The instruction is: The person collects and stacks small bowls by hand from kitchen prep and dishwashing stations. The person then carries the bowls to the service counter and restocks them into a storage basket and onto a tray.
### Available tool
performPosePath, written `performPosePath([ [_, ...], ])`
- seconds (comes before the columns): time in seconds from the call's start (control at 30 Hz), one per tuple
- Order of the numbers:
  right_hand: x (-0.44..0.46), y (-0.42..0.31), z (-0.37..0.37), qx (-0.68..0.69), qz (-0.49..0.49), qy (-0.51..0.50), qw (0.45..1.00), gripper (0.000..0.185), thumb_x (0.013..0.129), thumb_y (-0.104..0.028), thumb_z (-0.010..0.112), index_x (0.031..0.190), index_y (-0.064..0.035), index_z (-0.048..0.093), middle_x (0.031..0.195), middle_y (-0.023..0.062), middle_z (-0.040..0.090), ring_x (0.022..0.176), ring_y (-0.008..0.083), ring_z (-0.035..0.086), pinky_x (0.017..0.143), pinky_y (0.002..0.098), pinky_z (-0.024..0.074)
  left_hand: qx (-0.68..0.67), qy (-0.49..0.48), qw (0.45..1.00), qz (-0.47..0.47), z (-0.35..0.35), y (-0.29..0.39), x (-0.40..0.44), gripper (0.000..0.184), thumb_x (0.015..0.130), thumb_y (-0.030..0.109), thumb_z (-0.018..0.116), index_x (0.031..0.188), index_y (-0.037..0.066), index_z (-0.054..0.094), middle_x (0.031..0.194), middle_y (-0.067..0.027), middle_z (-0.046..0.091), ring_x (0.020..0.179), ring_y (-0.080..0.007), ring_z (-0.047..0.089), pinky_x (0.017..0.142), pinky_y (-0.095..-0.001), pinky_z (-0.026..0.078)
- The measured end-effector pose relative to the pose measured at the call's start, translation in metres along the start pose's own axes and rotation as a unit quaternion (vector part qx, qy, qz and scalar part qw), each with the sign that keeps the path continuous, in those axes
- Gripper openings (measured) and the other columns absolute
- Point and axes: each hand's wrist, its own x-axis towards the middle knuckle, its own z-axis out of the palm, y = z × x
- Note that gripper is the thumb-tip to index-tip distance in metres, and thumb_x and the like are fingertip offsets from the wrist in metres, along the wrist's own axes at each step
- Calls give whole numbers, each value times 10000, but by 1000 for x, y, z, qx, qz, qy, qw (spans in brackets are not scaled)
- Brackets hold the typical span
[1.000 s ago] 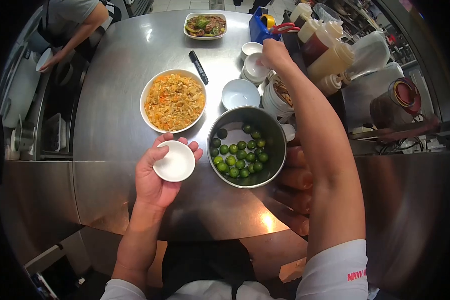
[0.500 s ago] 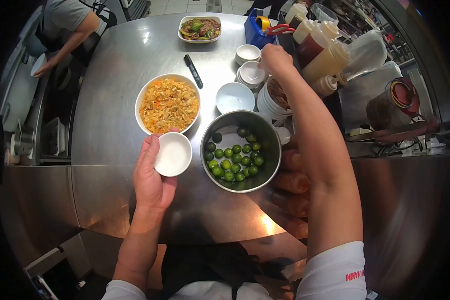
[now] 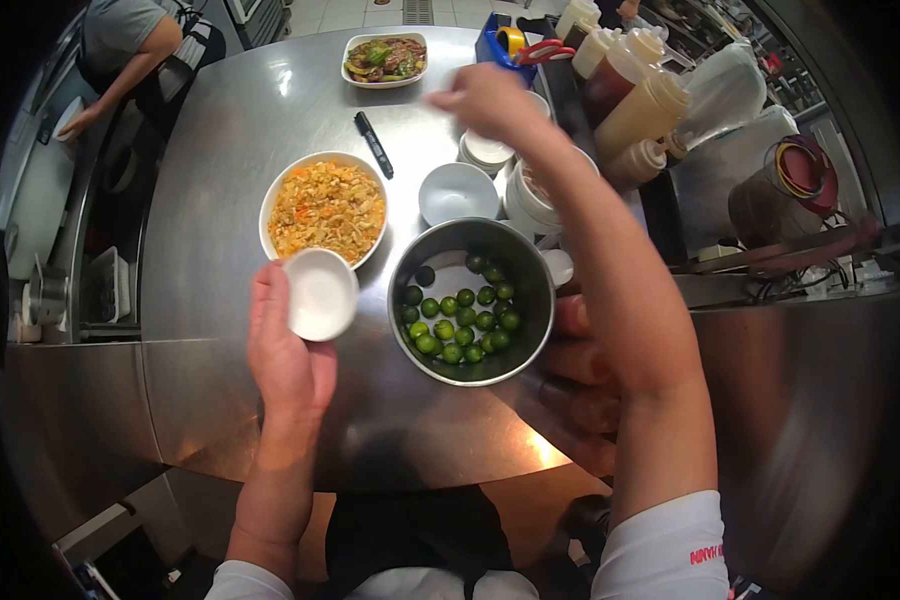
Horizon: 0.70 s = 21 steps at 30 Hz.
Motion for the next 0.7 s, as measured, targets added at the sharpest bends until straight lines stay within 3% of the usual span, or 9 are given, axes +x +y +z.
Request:
performPosePath([
  [0.07, -30, -60, 14, 227, -114, -172, 952, 475, 919, -448, 614, 1097, -12, 681, 935, 113, 705, 844, 193, 661, 743, 344, 517, 22, 36, 997, 61, 8, 7, 9, 184, 1033, 250, 471, 1098, 82, 507, 1050, -58, 607, 961, -153, 608, 831, -306, 515],
  [0.13, -78, -122, 15, 170, -169, -221, 945, 478, 892, -395, 648, 1165, -3, 652, 989, 164, 706, 919, 270, 678, 815, 371, 519, 21, 62, 992, 110, 15, 15, 14, 200, 1036, 266, 463, 1093, 79, 507, 1047, -58, 603, 946, -155, 606, 819, -304, 516],
  [0.2, -96, -145, 24, 117, -197, -175, 957, 460, 873, -335, 665, 1193, -5, 640, 1036, 195, 700, 948, 307, 681, 854, 376, 517, 36, 20, 991, 131, 16, 14, 12, 279, 1047, 301, 420, 1181, 65, 481, 1148, -87, 555, 1049, -185, 556, 919, -333, 458],
  [0.3, -80, -128, 5, 100, -166, -118, 974, 443, 865, -290, 669, 1201, -4, 634, 1041, 212, 696, 957, 300, 685, 867, 374, 521, 46, -33, 986, 154, 14, 16, 10, 374, 1054, 354, 368, 1278, 66, 446, 1233, -101, 511, 1150, -211, 496, 991, -368, 397],
  [0.4, -28, -56, -20, 54, -45, -28, 997, 407, 881, -223, 644, 1219, 3, 622, 977, 184, 710, 856, 250, 702, 806, 343, 544, 72, -48, 988, 129, -9, 23, -1, 437, 1046, 405, 360, 1327, 77, 423, 1272, -98, 484, 1181, -221, 464, 992, -383, 379],
  [0.43, -6, -21, -26, -46, -23, 38, 998, 387, 880, -224, 650, 1184, 16, 636, 975, 175, 712, 854, 228, 698, 799, 342, 544, 82, -54, 988, 121, -21, 27, -7, 449, 1042, 417, 366, 1333, 79, 423, 1277, -94, 480, 1184, -221, 459, 986, -385, 380],
  [0.53, 21, 54, -45, -198, 83, 108, 971, 325, 875, -180, 626, 1168, -39, 633, 1006, 207, 695, 956, 343, 680, 826, 433, 540, 92, -38, 991, 91, -61, 37, -30, 459, 1037, 446, 368, 1301, 81, 454, 1243, -88, 505, 1137, -220, 491, 949, -373, 406],
  [0.63, 29, 86, -36, -272, 120, 114, 948, 312, 853, -151, 629, 1151, -60, 608, 1059, 213, 676, 1037, 384, 640, 850, 479, 528, 89, -1, 994, 66, -103, 55, -53, 452, 1039, 456, 356, 1265, 84, 478, 1201, -83, 530, 1091, -216, 518, 913, -360, 427],
  [0.7, 30, 90, -29, -268, 142, 112, 946, 284, 929, -163, 477, 1158, -71, 618, 1136, 196, 660, 1065, 366, 640, 877, 482, 522, 106, 50, 990, 73, -123, 71, -67, 448, 1041, 460, 345, 1242, 86, 489, 1174, -80, 545, 1062, -209, 533, 888, -352, 440],
])
